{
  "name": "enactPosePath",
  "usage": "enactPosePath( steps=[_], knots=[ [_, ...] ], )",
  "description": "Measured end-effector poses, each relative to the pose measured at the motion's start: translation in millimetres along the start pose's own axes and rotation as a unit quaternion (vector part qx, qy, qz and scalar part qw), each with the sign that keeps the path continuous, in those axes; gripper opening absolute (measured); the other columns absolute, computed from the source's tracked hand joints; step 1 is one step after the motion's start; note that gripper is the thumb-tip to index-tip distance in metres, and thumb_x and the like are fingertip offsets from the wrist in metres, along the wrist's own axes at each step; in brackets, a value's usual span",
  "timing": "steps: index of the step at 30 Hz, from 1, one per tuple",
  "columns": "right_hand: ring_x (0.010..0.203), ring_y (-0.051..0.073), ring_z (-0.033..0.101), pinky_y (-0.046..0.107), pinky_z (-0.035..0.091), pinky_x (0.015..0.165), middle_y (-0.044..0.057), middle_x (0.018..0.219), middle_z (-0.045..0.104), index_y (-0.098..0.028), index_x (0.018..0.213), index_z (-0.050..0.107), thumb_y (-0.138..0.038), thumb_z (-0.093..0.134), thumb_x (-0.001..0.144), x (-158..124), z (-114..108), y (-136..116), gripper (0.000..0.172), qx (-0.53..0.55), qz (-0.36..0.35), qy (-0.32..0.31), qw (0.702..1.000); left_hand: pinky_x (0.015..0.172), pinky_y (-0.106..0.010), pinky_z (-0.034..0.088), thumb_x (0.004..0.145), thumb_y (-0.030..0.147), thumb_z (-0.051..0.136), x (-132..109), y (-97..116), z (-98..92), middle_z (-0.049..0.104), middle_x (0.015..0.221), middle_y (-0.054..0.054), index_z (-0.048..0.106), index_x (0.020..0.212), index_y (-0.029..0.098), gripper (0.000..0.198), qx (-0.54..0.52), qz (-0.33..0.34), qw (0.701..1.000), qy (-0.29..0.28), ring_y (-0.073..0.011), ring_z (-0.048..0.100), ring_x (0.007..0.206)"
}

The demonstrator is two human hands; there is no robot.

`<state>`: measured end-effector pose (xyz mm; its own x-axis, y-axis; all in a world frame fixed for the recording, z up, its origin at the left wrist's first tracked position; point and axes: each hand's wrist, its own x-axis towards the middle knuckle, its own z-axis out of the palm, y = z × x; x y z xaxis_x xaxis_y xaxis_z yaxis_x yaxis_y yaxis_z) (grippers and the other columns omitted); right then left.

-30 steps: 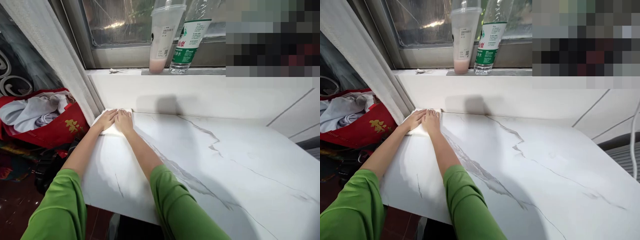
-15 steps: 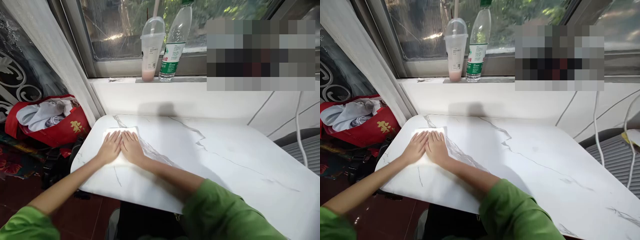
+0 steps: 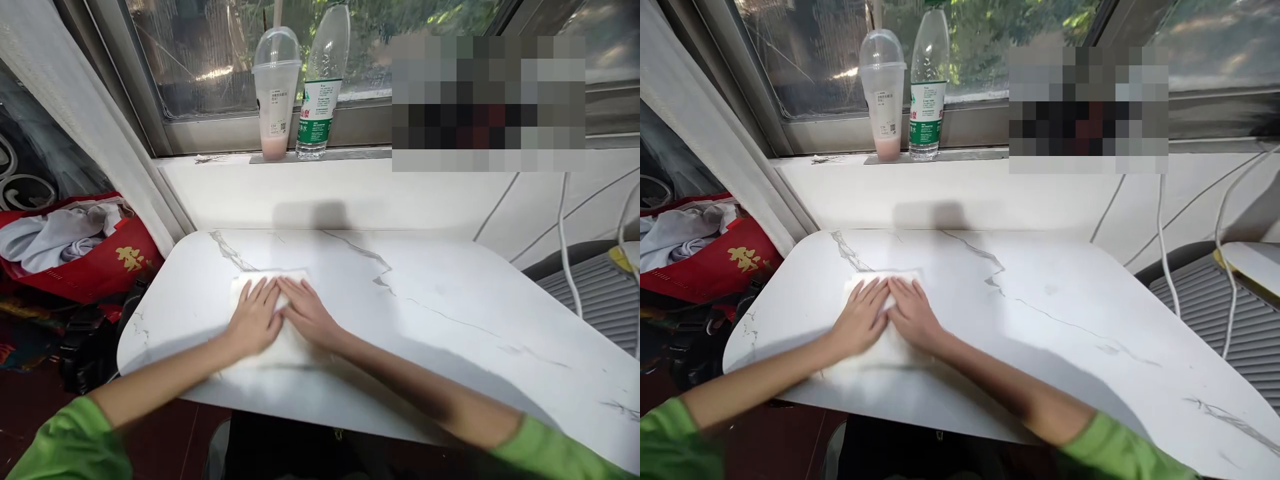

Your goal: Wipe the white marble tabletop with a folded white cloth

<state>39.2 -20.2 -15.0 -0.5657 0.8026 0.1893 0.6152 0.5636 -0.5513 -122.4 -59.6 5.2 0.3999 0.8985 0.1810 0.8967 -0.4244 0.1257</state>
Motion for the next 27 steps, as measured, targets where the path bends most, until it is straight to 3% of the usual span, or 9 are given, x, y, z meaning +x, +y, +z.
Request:
enactPosePath(
  steps=[3, 6, 10, 13, 17, 22, 27],
  knots=[
    [0.137, 0.024, 0.036, 0.046, 0.02, 0.116, 0.015, 0.146, 0.045, -0.006, 0.143, 0.039, -0.017, 0.03, 0.088, 53.5, -6.9, 32.0, 0.057, -0.094, 0.004, 0.059, 0.994, 0.115, -0.047, 0.021, 0.092, 0.022, 0.037, 68.8, -21.9, 9.0, 0.044, 0.146, -0.011, 0.04, 0.14, 0.012, 0.049, -0.001, -0.019, 1.0, 0.0, -0.0258, 0.034, 0.138],
    [0.134, 0.023, 0.04, 0.043, 0.021, 0.114, 0.014, 0.143, 0.047, -0.004, 0.139, 0.042, -0.014, 0.028, 0.087, 95.1, -21.5, 60.8, 0.055, -0.121, 0.002, 0.071, 0.99, 0.115, -0.046, 0.021, 0.091, 0.019, 0.036, 125.8, -36.2, 16.0, 0.045, 0.145, -0.012, 0.042, 0.137, 0.01, 0.048, 0.006, -0.032, 0.999, 0.01, -0.0251, 0.036, 0.136],
    [0.133, 0.022, 0.04, 0.04, 0.021, 0.114, 0.014, 0.142, 0.048, -0.003, 0.137, 0.044, -0.012, 0.026, 0.088, 114.9, -35.5, 80.7, 0.053, -0.131, 0.019, 0.083, 0.988, 0.115, -0.045, 0.022, 0.091, 0.016, 0.035, 160.0, -39.4, 22.3, 0.047, 0.144, -0.011, 0.045, 0.136, 0.01, 0.046, 0.005, -0.036, 0.999, 0.02, -0.024, 0.037, 0.135],
    [0.135, 0.022, 0.037, 0.039, 0.019, 0.115, 0.015, 0.144, 0.046, -0.002, 0.139, 0.042, -0.013, 0.025, 0.089, 107.0, -36.3, 80.9, 0.053, -0.136, 0.026, 0.083, 0.987, 0.115, -0.046, 0.022, 0.092, 0.017, 0.032, 155.9, -31.3, 25.7, 0.044, 0.146, -0.011, 0.044, 0.137, 0.012, 0.047, 0.003, -0.051, 0.998, 0.034, -0.0247, 0.036, 0.136],
    [0.136, 0.022, 0.036, 0.041, 0.02, 0.115, 0.014, 0.145, 0.045, -0.003, 0.14, 0.041, -0.015, 0.026, 0.09, 73.1, -36.1, 75.0, 0.053, -0.15, 0.013, 0.068, 0.986, 0.115, -0.049, 0.02, 0.093, 0.02, 0.032, 129.1, -2.8, 29.2, 0.042, 0.147, -0.014, 0.043, 0.138, 0.01, 0.047, 0.016, -0.064, 0.997, 0.041, -0.0274, 0.034, 0.137],
    [0.137, 0.022, 0.036, 0.043, 0.024, 0.115, 0.014, 0.145, 0.045, -0.006, 0.141, 0.042, -0.021, 0.022, 0.093, -9.2, -45.2, 72.1, 0.053, -0.166, -0.001, 0.067, 0.984, 0.117, -0.05, 0.018, 0.094, 0.025, 0.031, 88.0, 61.4, 33.8, 0.038, 0.149, -0.015, 0.04, 0.14, 0.006, 0.051, -0.004, -0.036, 0.999, 0.036, -0.0307, 0.027, 0.141],
    [0.138, 0.022, 0.036, 0.048, 0.028, 0.113, 0.013, 0.144, 0.046, -0.013, 0.146, 0.035, -0.027, 0.02, 0.096, -105.7, -61.3, 82.2, 0.054, -0.174, 0.028, 0.098, 0.98, 0.118, -0.049, 0.017, 0.094, 0.028, 0.034, 64.4, 133.5, 39.6, 0.037, 0.149, -0.018, 0.039, 0.141, 0.002, 0.054, -0.048, 0.057, 0.997, 0.001, -0.0312, 0.023, 0.143]
  ],
)
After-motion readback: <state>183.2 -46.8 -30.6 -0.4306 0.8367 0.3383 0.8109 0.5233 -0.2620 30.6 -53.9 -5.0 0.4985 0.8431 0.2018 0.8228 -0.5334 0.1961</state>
